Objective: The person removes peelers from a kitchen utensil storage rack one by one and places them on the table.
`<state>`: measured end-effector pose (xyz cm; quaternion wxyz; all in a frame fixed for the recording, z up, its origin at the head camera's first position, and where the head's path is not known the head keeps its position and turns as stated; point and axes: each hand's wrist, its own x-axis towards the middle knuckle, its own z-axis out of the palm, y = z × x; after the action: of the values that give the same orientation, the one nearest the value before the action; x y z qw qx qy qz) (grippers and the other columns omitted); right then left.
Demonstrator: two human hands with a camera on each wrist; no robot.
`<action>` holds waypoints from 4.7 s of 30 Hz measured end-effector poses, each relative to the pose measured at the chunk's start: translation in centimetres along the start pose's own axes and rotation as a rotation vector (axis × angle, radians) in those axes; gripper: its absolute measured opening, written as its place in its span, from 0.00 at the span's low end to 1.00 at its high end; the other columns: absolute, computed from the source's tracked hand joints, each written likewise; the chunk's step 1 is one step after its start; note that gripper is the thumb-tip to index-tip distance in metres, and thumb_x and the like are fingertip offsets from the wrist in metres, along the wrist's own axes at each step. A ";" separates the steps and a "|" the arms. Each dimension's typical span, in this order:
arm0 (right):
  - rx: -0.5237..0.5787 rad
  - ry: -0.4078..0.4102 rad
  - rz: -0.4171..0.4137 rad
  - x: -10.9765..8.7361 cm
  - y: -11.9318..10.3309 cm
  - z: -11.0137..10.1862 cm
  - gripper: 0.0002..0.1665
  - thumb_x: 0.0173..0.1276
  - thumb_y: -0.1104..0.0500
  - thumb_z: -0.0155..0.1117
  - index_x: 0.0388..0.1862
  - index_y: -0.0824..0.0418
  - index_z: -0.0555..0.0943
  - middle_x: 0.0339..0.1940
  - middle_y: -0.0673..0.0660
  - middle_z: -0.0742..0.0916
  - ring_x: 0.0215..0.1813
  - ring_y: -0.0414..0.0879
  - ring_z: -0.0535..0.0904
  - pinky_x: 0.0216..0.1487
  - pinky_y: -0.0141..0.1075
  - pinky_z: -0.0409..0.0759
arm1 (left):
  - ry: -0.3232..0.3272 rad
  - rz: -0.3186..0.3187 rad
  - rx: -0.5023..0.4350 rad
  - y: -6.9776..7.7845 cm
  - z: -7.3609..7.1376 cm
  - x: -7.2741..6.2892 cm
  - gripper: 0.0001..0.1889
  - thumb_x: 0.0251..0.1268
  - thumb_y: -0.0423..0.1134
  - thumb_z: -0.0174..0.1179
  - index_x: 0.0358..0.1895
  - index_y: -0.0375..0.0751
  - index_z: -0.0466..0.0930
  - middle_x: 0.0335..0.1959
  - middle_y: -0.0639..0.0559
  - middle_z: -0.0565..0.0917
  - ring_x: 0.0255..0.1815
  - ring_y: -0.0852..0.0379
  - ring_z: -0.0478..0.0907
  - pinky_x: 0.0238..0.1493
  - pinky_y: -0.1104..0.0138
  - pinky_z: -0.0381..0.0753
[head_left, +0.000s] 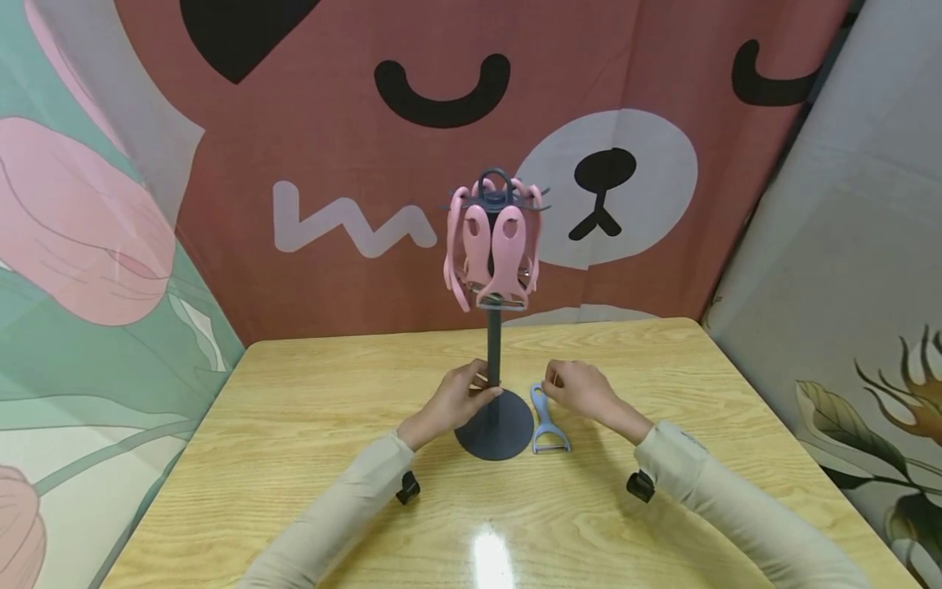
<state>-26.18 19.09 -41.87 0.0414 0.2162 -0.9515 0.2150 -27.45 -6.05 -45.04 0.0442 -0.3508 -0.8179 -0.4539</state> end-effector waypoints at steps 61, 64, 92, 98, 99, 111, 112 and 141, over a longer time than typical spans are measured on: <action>0.232 0.492 -0.227 1.3 -3.6 -6.9 0.03 0.72 0.65 0.60 0.41 0.63 0.81 0.31 0.53 0.84 0.29 0.45 0.81 0.30 0.36 0.82 | 0.009 -0.027 -0.082 0.1 -0.1 0.2 0.20 0.72 0.40 0.61 0.61 0.37 0.70 0.48 0.45 0.81 0.49 0.53 0.83 0.46 0.68 0.83; 0.233 0.504 -0.236 1.5 -3.8 -7.2 0.04 0.73 0.64 0.60 0.41 0.63 0.81 0.30 0.53 0.84 0.29 0.44 0.81 0.30 0.35 0.82 | 0.033 -0.010 -0.045 0.3 0.0 0.3 0.17 0.72 0.40 0.61 0.57 0.36 0.73 0.44 0.47 0.82 0.46 0.55 0.83 0.46 0.69 0.83; 0.337 0.552 -0.254 1.8 -5.1 -8.9 0.05 0.74 0.63 0.59 0.43 0.64 0.81 0.29 0.52 0.83 0.26 0.45 0.80 0.25 0.30 0.79 | 0.046 0.021 0.030 0.2 0.0 0.3 0.13 0.70 0.37 0.62 0.51 0.36 0.73 0.40 0.46 0.83 0.40 0.53 0.86 0.37 0.70 0.84; 0.392 0.604 -0.279 1.9 -5.6 -9.3 0.05 0.74 0.65 0.60 0.44 0.64 0.81 0.28 0.53 0.83 0.23 0.43 0.77 0.24 0.29 0.76 | 0.042 0.013 0.028 0.2 0.1 0.2 0.13 0.71 0.38 0.62 0.51 0.35 0.74 0.40 0.47 0.83 0.40 0.53 0.86 0.37 0.70 0.84; 0.404 0.614 -0.286 1.9 -5.7 -9.4 0.05 0.73 0.66 0.60 0.44 0.65 0.82 0.28 0.54 0.84 0.22 0.42 0.77 0.24 0.29 0.76 | 0.041 0.012 0.029 0.2 0.1 0.2 0.13 0.71 0.38 0.62 0.51 0.35 0.73 0.40 0.47 0.83 0.40 0.53 0.86 0.37 0.70 0.84; 0.529 0.657 -0.382 0.9 -9.7 -12.1 0.06 0.70 0.75 0.57 0.42 0.78 0.78 0.29 0.67 0.82 0.25 0.34 0.77 0.25 0.27 0.80 | 0.058 0.017 0.037 0.1 0.1 0.4 0.13 0.70 0.38 0.62 0.51 0.37 0.73 0.40 0.46 0.83 0.40 0.52 0.86 0.37 0.69 0.84; 0.542 0.659 -0.388 0.9 -9.7 -12.1 0.06 0.70 0.75 0.57 0.42 0.78 0.78 0.29 0.67 0.83 0.26 0.34 0.77 0.25 0.28 0.80 | 0.057 0.017 0.037 0.1 0.1 0.4 0.13 0.70 0.38 0.62 0.51 0.37 0.73 0.40 0.46 0.83 0.40 0.52 0.86 0.37 0.68 0.84; 0.643 0.577 -0.407 1.8 -11.6 -12.7 0.11 0.71 0.75 0.56 0.51 0.80 0.73 0.36 0.74 0.82 0.27 0.38 0.80 0.23 0.37 0.82 | 0.045 -0.001 0.041 -0.1 0.2 0.4 0.14 0.70 0.37 0.62 0.51 0.34 0.74 0.40 0.45 0.83 0.41 0.52 0.86 0.39 0.69 0.84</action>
<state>-22.99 14.36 -25.56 0.2760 0.3314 -0.7248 0.5373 -27.78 -5.71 -45.00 0.0695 -0.3394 -0.8260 -0.4447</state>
